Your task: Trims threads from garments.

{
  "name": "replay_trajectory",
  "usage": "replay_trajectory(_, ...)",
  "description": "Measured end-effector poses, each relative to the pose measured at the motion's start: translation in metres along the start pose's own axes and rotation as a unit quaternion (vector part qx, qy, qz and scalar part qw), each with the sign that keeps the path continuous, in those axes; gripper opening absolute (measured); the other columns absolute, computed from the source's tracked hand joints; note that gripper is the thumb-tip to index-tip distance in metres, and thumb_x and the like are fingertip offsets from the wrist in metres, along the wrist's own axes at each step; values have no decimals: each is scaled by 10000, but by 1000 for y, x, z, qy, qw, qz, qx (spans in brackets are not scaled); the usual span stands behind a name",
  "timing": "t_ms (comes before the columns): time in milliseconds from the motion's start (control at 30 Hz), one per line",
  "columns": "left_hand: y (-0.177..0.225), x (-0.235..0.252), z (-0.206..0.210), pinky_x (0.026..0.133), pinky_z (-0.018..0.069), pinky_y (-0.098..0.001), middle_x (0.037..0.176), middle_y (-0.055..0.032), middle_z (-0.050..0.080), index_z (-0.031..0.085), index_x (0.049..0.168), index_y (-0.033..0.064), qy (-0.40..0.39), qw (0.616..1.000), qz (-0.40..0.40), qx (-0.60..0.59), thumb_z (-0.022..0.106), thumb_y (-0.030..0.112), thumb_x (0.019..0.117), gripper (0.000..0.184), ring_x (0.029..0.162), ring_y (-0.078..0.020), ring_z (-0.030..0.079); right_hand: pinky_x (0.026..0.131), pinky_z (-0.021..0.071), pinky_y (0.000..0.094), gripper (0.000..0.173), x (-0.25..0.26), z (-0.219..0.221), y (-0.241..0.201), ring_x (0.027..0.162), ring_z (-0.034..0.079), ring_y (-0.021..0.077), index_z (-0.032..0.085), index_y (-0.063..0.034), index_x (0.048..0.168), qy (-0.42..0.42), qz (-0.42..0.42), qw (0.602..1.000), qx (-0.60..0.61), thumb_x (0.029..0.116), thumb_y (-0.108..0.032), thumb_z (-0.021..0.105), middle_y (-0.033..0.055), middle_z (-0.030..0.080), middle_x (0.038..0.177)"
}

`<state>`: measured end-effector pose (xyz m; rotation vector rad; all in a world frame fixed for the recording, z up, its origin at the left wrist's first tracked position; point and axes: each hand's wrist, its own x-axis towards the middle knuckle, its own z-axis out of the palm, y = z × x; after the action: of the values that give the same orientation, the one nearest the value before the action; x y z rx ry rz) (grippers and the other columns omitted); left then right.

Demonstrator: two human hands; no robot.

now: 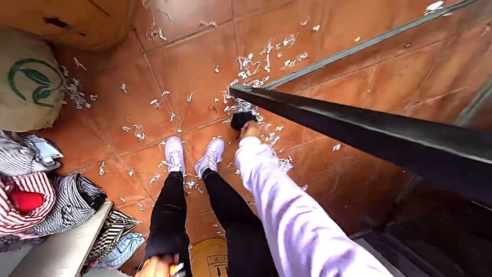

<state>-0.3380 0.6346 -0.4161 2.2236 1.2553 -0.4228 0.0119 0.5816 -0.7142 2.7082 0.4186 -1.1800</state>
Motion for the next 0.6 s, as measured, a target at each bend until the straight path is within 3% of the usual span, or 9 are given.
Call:
replay_trajectory(67,-1,-3,-2,573,570,-492,795,-158,705,719,850,7,-7,1000,12,13,610,243,875,261,692,-334,719,1195,300,529,385,-82,-80,-62,1438,407,447,452,146,1392,-133,84,985,68,1052,-27,502,350,443,1492)
replay_trajectory(133,-1,-1,-8,637,588,-562,899,-182,737,743,926,1,-57,998,-15,1,647,202,854,234,794,-381,745,1177,327,518,370,-167,-123,-95,1409,440,448,444,164,1386,-81,116,971,194,1051,15,488,370,452,1470)
replay_trajectory(233,4,10,-39,995,498,-602,1307,-197,668,680,1273,38,-296,937,-168,-77,591,224,1021,326,1213,-391,646,1118,377,496,322,-270,-151,-87,1331,504,399,489,119,1336,-10,110,928,357,1040,3,536,336,514,1402)
replay_trajectory(300,7,4,-60,1118,434,-547,1367,-246,621,592,1393,-14,-282,890,-242,-264,594,189,1049,400,1288,-372,593,984,470,435,293,-324,-158,-63,1137,579,307,532,88,1271,50,68,881,466,990,28,587,273,592,1235)
replay_trajectory(367,32,-7,-106,814,539,-407,1191,-180,699,522,1459,27,-234,842,-234,-427,528,232,1083,429,909,-240,659,845,525,333,292,-378,-200,-51,954,596,154,509,39,1261,37,47,822,567,976,66,566,143,594,1094)
replay_trajectory(400,47,-16,-134,553,449,-264,1074,-82,718,452,1505,63,-229,813,-194,-499,483,314,1090,486,615,-92,526,801,547,304,289,-407,-226,-45,895,609,105,492,15,1255,18,35,789,613,978,86,536,87,588,1048)
replay_trajectory(433,60,-26,-163,443,383,-180,1077,-34,731,329,1563,86,-244,762,-140,-583,492,427,1054,633,484,-2,435,768,570,295,288,-436,-251,-39,856,633,83,481,-16,1247,-4,28,754,656,984,98,498,44,602,1018)
replay_trajectory(500,92,-45,-215,414,370,-124,1169,10,739,200,1599,107,-264,710,-26,-652,683,615,888,999,461,69,421,770,593,308,275,-492,-297,-28,837,668,85,454,-86,1219,-68,40,685,724,1018,94,403,0,632,989)
replay_trajectory(600,145,-80,-276,759,537,-218,1154,-87,708,408,1499,-39,-209,766,108,-598,767,253,834,810,854,-28,638,790,606,313,282,-565,-342,-7,836,707,120,488,-129,1163,-151,53,610,776,1065,44,289,3,687,947)
